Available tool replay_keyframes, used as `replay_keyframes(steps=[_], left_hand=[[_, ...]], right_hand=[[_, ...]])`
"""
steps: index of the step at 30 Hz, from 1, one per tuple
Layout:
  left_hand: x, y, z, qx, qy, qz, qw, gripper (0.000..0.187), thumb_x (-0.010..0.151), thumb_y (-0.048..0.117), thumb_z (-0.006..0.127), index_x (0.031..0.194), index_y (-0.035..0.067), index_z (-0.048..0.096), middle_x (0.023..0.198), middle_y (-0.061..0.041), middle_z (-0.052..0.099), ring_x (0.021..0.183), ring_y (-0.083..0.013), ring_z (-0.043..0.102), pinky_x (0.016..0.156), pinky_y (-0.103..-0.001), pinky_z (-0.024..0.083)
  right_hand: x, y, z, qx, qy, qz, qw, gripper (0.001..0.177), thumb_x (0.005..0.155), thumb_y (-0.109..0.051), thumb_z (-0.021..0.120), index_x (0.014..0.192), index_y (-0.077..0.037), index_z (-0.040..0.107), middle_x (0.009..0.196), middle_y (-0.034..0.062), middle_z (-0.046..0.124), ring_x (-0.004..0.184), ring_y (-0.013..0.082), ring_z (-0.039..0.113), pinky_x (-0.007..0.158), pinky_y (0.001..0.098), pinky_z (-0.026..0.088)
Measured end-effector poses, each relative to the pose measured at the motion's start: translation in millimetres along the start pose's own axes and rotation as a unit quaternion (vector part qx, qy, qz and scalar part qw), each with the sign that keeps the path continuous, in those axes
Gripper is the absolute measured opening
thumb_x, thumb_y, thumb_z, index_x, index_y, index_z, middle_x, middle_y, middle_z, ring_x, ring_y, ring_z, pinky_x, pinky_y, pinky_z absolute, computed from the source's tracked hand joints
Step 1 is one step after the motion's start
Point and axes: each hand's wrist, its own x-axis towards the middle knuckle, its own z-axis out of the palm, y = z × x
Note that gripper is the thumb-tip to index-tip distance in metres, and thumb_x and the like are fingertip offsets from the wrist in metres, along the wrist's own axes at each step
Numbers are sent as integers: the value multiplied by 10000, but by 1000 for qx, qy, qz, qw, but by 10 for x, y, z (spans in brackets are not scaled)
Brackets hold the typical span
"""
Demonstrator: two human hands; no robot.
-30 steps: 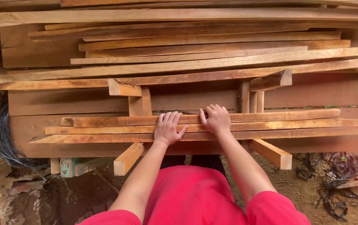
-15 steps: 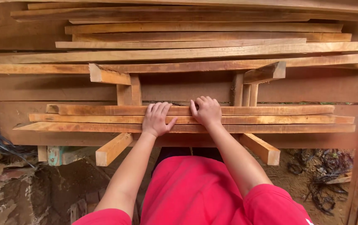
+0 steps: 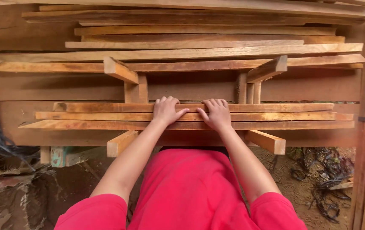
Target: Sorting and organizing wooden planks on a workbench.
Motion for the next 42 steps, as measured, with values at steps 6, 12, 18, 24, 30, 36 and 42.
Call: replay_keyframes(steps=[6,12,18,24,30,36,42], left_hand=[[-113,-77,264,53,66,49,995,562,911,697,525,1165,209,640,1130,1,648,1090,-233,633,967,-437,434],[-76,-65,181,31,13,31,999,560,929,693,495,1185,217,643,1164,2,654,1154,-226,619,1023,-432,408],[-13,-65,124,0,-56,-9,998,559,891,692,564,1208,242,659,1131,12,693,1125,-228,635,1011,-437,415],[72,-22,86,15,-128,-37,991,697,827,784,548,1246,237,652,1182,-1,692,1183,-237,620,1035,-441,404],[-45,27,-132,-10,-121,-5,993,736,809,735,635,1337,224,598,1287,-8,644,1262,-243,569,1082,-440,377],[-66,12,30,6,-83,-14,996,758,773,738,708,1325,239,565,1255,25,615,1253,-209,563,1110,-440,350],[167,-17,68,22,-169,-53,984,865,673,832,722,1316,275,567,1265,46,629,1245,-218,589,1072,-465,377]], right_hand=[[67,-160,-295,27,-32,24,999,459,941,-585,601,1162,-193,690,1077,41,716,1117,250,658,1035,456,413],[82,-76,-128,10,-39,34,999,479,888,-656,626,1138,-252,684,1071,-34,702,1138,185,645,1038,418,406],[59,-89,-103,25,-44,56,997,436,904,-618,650,1122,-243,696,1034,-18,710,1090,205,660,1018,432,417],[126,14,-34,44,-126,101,986,490,912,-685,588,1163,-282,712,1141,-53,726,1173,190,638,1062,420,392],[127,12,-46,36,-131,90,987,515,926,-692,573,1198,-274,701,1191,-42,711,1208,197,617,1069,443,385],[136,-73,-88,19,-119,101,988,531,889,-688,626,1205,-264,677,1178,-50,687,1162,185,630,1052,437,395],[222,-8,-102,13,-187,110,976,537,964,-693,505,1235,-273,702,1186,-36,718,1181,201,644,1056,442,409]])
